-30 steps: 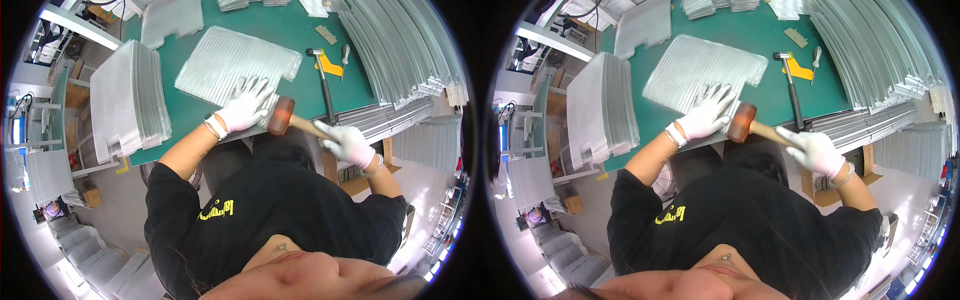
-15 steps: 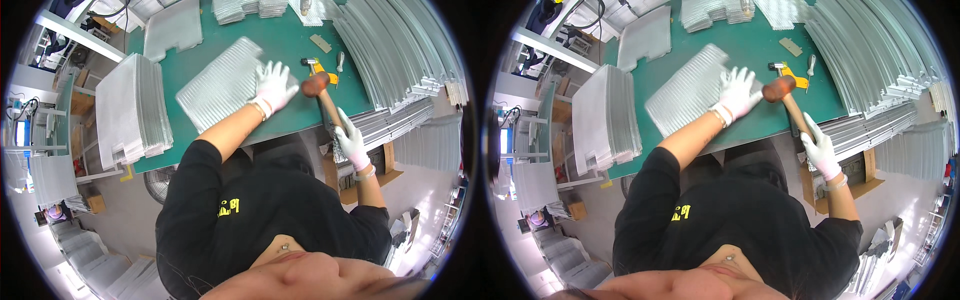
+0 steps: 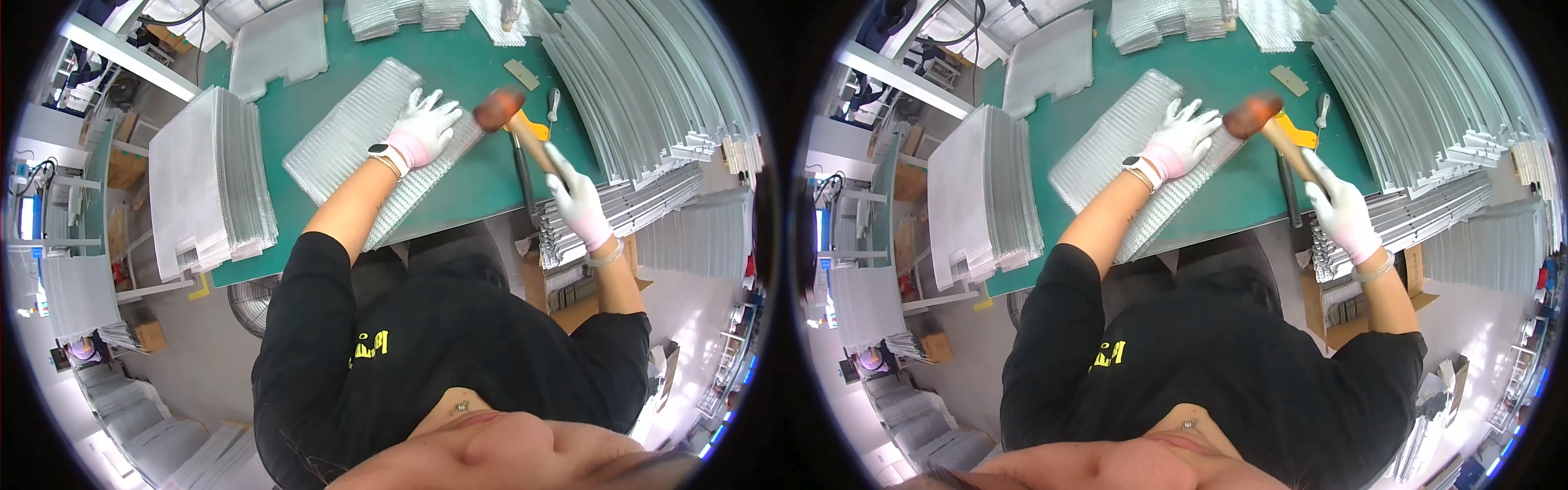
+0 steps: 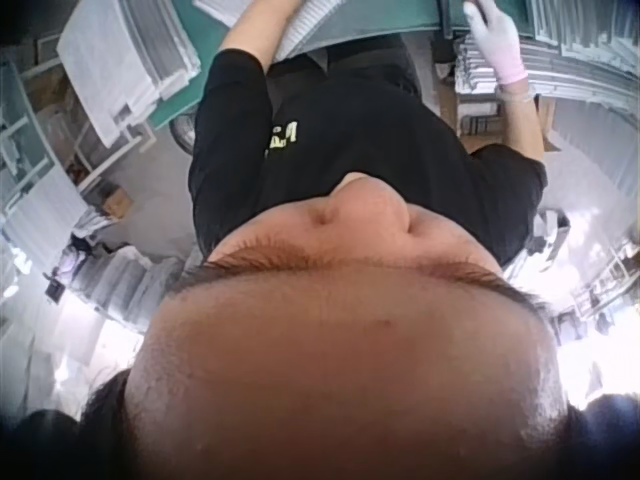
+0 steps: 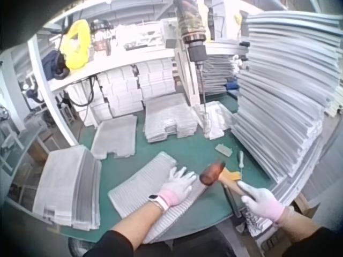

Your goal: The person uses a wooden mallet to repeatedly strike a stack of white, textured plastic sheets on a green workbench. They handle the sheets by hand, adjusting their position and stacking them after hammering. The task involves repetitive striking and manual handling of the plastic materials.

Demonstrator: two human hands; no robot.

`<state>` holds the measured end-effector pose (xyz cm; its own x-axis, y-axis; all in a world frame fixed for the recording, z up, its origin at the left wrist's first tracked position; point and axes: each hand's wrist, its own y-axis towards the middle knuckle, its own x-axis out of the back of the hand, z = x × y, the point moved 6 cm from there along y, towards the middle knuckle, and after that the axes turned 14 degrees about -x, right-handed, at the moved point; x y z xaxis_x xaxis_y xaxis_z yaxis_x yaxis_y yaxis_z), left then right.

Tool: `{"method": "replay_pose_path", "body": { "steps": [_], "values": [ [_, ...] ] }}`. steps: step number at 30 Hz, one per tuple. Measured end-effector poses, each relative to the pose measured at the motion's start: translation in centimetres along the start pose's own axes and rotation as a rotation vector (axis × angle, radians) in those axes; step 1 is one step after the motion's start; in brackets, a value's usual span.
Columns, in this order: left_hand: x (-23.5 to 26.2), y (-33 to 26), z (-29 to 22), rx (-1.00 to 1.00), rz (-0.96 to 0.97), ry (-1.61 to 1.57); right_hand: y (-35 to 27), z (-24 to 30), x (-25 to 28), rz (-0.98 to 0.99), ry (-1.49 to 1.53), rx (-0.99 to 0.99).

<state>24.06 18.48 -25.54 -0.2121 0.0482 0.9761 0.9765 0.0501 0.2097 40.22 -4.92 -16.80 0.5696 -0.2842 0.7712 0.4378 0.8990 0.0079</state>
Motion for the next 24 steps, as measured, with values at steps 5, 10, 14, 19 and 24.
{"method": "replay_pose_path", "body": {
  "steps": [5,10,14,19,24],
  "values": [
    [0.2,-0.3,-0.1,-0.002,-0.096,0.012,0.2,0.3,-2.8,0.013,-0.305,0.118],
    [0.6,-0.2,-0.1,0.037,-0.064,-0.013,0.8,2.1,-0.9,0.102,-0.123,-0.02],
    [1.1,-1.1,-0.3,-0.003,-0.074,-0.079,-0.2,1.5,-3.3,0.086,-0.337,0.049],
    [2.5,-3.1,-0.9,-0.085,-0.041,-0.049,-0.3,3.5,-0.7,0.136,-0.221,-0.022],
    [5.1,-8.8,-3.8,-0.024,0.024,-0.097,-6.0,3.4,-3.3,-0.076,0.237,0.055]
  ]
}}
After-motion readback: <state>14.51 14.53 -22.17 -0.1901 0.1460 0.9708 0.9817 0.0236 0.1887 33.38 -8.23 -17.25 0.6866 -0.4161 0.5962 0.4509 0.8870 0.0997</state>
